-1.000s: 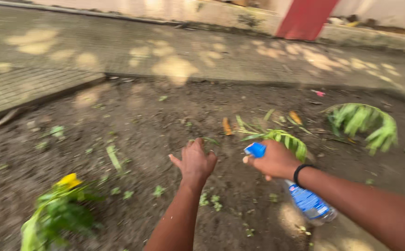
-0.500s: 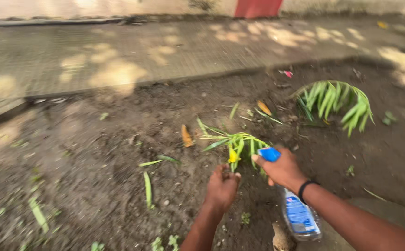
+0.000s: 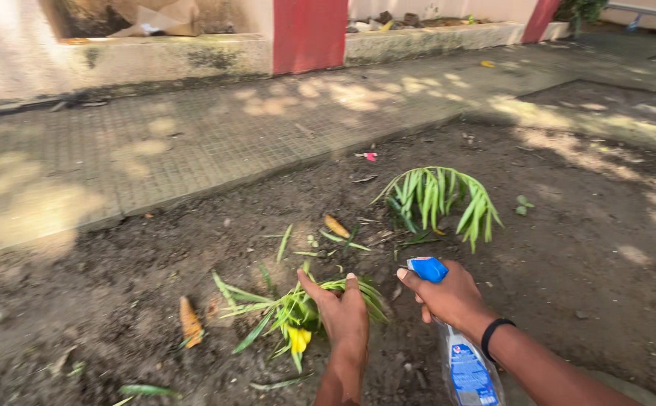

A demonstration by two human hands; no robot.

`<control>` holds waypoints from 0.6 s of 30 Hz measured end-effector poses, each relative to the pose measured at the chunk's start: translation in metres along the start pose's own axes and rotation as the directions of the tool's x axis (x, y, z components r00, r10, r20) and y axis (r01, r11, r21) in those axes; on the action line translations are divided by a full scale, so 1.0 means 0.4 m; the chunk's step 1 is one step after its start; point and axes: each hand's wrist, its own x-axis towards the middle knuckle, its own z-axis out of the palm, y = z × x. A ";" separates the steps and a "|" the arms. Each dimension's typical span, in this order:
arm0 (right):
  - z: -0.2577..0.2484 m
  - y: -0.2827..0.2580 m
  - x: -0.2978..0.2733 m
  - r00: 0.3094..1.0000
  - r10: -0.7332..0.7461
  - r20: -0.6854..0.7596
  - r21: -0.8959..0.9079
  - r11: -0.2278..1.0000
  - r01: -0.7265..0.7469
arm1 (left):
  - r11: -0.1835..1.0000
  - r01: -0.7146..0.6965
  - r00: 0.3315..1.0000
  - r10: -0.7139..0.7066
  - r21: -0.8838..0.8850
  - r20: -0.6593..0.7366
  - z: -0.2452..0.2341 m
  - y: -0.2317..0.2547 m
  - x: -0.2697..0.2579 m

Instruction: The person sprays a yellow flower and green leaves with a spray bottle, moving between different small plants on the ground.

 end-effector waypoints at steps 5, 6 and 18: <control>-0.003 0.036 0.010 0.991 0.040 0.131 -0.043 0.998 -0.035 | 0.974 0.019 1.000 -0.020 0.225 0.001 0.060 -0.055 0.005; 0.011 0.044 0.000 0.982 0.037 0.184 -0.059 0.998 -0.026 | 0.956 0.195 0.979 -0.204 0.220 0.018 0.064 -0.070 0.009; -0.101 0.050 0.064 0.988 0.100 -0.114 0.158 0.984 -0.081 | 0.873 0.442 0.827 -0.486 0.206 0.283 0.105 -0.147 0.064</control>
